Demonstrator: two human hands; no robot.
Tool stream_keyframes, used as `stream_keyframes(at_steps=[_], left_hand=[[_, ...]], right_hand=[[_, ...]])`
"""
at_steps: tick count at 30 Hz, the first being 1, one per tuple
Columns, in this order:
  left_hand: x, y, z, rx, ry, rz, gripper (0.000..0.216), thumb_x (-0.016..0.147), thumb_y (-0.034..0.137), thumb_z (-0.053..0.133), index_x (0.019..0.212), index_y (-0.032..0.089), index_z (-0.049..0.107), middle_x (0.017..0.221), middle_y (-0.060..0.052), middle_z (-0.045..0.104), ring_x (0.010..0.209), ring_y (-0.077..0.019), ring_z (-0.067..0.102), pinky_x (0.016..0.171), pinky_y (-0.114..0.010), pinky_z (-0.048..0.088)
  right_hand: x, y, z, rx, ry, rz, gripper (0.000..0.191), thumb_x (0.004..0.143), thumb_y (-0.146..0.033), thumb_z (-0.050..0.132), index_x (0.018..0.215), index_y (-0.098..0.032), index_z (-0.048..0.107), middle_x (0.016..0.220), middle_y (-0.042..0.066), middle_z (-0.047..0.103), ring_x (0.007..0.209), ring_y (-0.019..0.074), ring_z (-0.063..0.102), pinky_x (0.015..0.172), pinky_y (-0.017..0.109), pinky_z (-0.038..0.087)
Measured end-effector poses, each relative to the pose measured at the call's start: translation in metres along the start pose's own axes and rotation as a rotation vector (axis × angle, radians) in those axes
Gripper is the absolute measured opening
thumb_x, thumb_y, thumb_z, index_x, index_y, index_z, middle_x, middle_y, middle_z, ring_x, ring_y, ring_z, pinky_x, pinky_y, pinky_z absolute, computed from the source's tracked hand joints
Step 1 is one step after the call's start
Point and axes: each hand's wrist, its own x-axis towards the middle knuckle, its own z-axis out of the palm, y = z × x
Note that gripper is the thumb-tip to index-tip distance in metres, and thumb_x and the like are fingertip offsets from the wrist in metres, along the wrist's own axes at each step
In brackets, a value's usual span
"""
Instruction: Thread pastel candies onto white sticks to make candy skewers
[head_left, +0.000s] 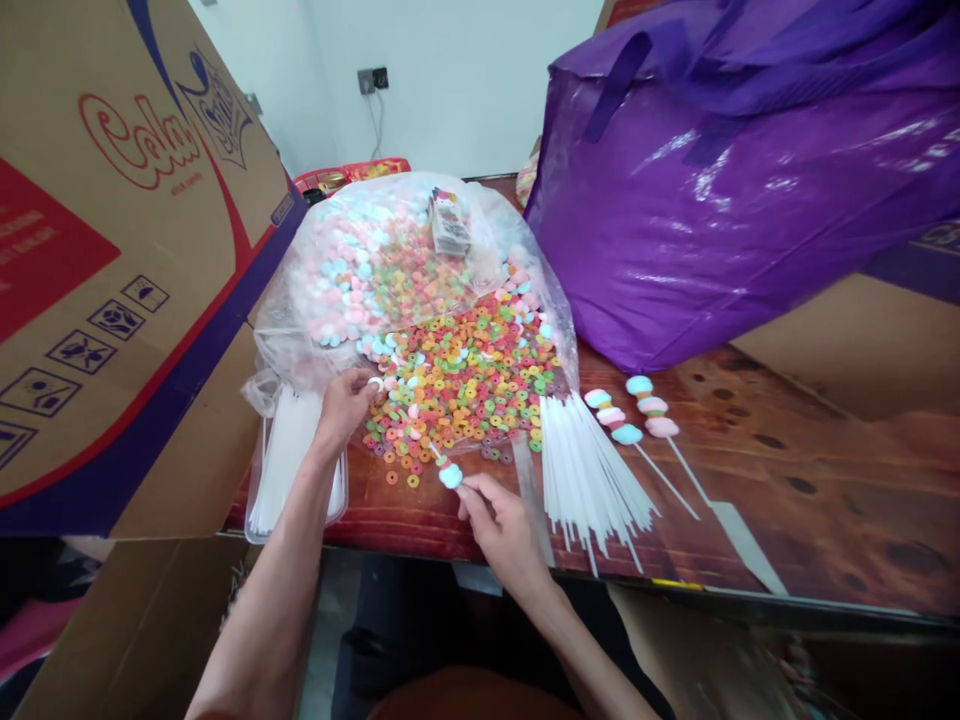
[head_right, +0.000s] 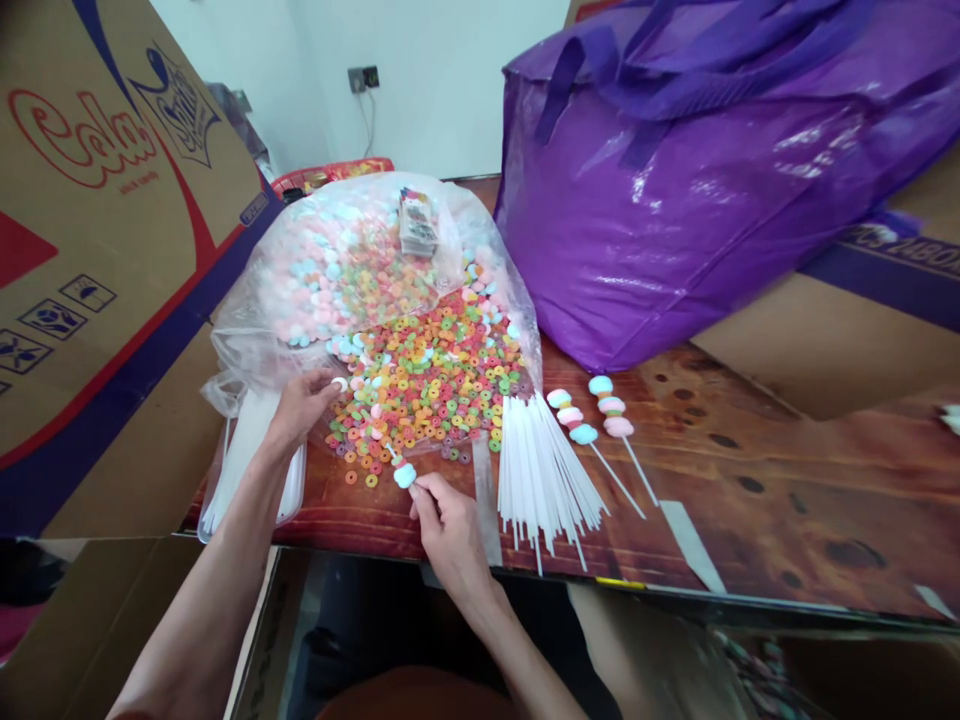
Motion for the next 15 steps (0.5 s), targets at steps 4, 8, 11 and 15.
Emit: stream_keyframes(at_steps=[4,8,11,15], left_hand=[[0.012,0.002,0.008,0.088,-0.051,0.006,0.018,0.076,0.032,0.056,0.083,0.017,0.062,0.07,-0.001,0.065,0.064,-0.0159,0.06,0.061,-0.026,0.046],[0.027,0.005,0.016,0.209,-0.112,0.024,0.003,0.068,0.021,0.06,0.067,0.018,0.059,0.059,0.002,0.057,0.059,-0.015,0.052,0.061,-0.027,0.042],[0.028,0.009,0.016,0.279,-0.143,0.055,0.008,0.061,0.014,0.062,0.06,0.019,0.055,0.054,0.005,0.051,0.059,-0.0137,0.047,0.063,-0.027,0.039],[0.015,0.014,0.01,0.303,-0.094,0.087,0.005,0.066,0.02,0.062,0.069,0.018,0.058,0.067,0.003,0.058,0.067,-0.0146,0.051,0.067,-0.027,0.041]], right_hand=[[0.0,0.0,0.001,-0.008,-0.008,0.009,0.028,0.096,-0.033,0.048,0.073,-0.02,0.06,0.061,-0.002,0.061,0.055,0.012,0.054,0.056,0.023,0.039],[0.0,0.001,0.002,0.009,-0.003,0.001,0.028,0.096,-0.032,0.048,0.073,-0.02,0.059,0.061,-0.002,0.06,0.056,0.0122,0.055,0.057,0.023,0.04],[0.001,0.0,0.002,0.017,-0.006,-0.005,0.028,0.095,-0.032,0.048,0.073,-0.02,0.059,0.06,-0.002,0.059,0.056,0.0123,0.055,0.057,0.023,0.04],[0.001,-0.001,0.001,0.009,0.003,-0.015,0.027,0.095,-0.031,0.048,0.073,-0.02,0.06,0.061,-0.002,0.06,0.056,0.0127,0.056,0.057,0.023,0.04]])
